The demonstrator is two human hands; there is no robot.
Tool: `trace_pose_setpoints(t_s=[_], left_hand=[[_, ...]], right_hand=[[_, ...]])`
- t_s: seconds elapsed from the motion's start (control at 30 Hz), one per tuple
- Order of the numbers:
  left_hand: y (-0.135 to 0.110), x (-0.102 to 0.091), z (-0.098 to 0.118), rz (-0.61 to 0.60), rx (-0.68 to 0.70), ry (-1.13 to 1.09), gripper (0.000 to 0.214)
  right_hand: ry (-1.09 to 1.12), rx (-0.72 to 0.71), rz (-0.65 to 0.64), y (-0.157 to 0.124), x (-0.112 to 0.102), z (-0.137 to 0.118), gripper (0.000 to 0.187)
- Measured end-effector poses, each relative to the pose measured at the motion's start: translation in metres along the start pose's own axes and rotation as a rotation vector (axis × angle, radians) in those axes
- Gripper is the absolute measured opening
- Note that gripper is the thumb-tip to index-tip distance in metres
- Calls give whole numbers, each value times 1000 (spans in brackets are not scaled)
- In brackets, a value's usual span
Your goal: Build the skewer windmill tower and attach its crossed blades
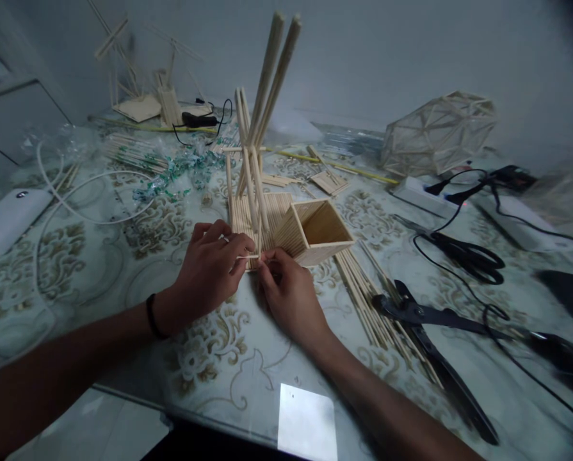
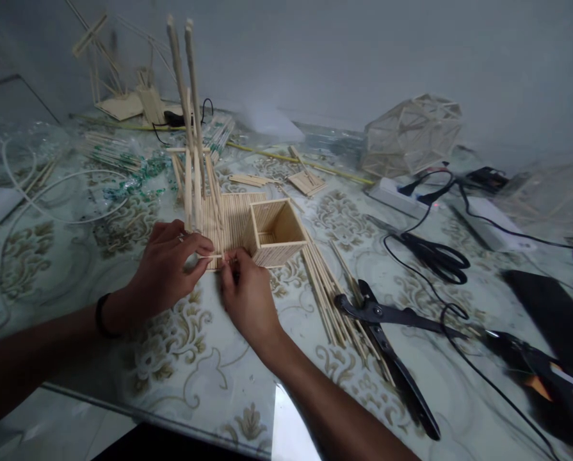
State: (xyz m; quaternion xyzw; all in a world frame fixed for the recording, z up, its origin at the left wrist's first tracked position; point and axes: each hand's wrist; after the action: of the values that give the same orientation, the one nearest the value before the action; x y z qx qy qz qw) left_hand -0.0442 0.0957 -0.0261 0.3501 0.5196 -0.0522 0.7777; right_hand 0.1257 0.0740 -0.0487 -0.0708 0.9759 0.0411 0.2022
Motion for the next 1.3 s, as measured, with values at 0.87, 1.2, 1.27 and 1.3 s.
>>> trace_pose_setpoints(t_s=[0.87,1.2,1.27,1.3], left_hand=[[0,3,0,-5,53,34,18],[1,1,0,5,26,2,20],[1,1,0,10,26,4,19],[1,1,0,13,27,2,19]], right_hand=[[-15,-20,14,0,0,-1,20],[-25,-20,10,0,1,0,21],[-23,-18,12,0,1,1,21],[-18,-16,13,0,1,2,21]])
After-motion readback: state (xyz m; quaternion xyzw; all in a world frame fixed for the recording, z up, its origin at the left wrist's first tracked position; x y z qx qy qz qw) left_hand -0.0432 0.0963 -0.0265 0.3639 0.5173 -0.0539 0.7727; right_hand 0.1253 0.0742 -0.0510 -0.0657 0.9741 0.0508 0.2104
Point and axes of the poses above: each hand's wrist, its own y-axis towards the middle knuckle, its own x-axis out of the palm, z = x × y, and after that the axes turned 3 degrees about -z, right-handed
